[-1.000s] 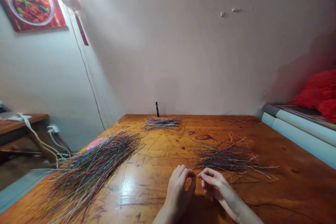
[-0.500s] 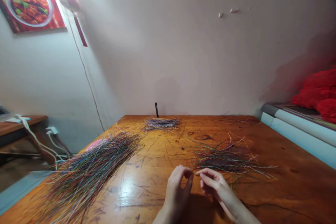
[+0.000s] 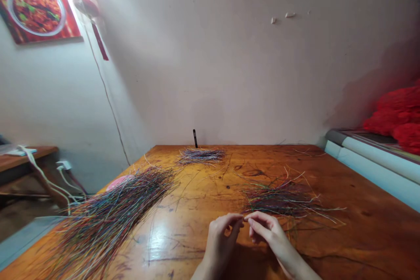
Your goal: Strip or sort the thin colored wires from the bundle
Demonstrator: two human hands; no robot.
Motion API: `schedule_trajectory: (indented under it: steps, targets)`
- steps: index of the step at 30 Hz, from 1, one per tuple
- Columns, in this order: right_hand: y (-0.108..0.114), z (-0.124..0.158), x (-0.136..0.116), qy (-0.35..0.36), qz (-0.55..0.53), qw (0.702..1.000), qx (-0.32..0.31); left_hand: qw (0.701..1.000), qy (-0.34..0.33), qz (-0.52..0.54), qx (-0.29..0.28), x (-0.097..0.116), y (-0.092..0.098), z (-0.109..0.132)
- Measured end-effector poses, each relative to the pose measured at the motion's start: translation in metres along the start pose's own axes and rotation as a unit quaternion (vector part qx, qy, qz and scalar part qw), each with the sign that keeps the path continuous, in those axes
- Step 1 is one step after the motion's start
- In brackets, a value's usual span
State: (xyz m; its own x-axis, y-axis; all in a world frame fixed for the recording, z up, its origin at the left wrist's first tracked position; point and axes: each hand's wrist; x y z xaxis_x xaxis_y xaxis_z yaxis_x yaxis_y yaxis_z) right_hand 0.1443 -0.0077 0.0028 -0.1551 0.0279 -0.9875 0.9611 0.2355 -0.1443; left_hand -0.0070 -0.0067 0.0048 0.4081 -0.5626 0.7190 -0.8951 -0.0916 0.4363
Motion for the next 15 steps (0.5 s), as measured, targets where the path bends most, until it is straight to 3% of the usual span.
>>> schedule_trajectory:
  steps: [7,15]
  targets:
    - [-0.0010,-0.0004,0.0097,0.060,0.127,0.989,0.046,0.999,0.027,0.024,-0.011,0.0060,0.0038,-0.0034]
    - [-0.0014,0.0043,0.0076,0.156,0.270,0.947,0.083,0.995,0.044,0.084,-0.016,0.0081,0.0042,-0.0028]
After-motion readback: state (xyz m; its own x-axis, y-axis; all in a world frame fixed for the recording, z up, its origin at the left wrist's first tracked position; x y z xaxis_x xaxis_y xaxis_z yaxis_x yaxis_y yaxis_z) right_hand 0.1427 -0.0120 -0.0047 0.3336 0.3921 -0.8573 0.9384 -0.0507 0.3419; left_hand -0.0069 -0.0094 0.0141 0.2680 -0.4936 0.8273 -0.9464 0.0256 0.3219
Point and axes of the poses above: each hand's wrist, its own z-axis away from the middle knuckle, its own y-axis out of the back of the hand, x = y × z, and after that the axes turned 6 degrees about z, right-handed
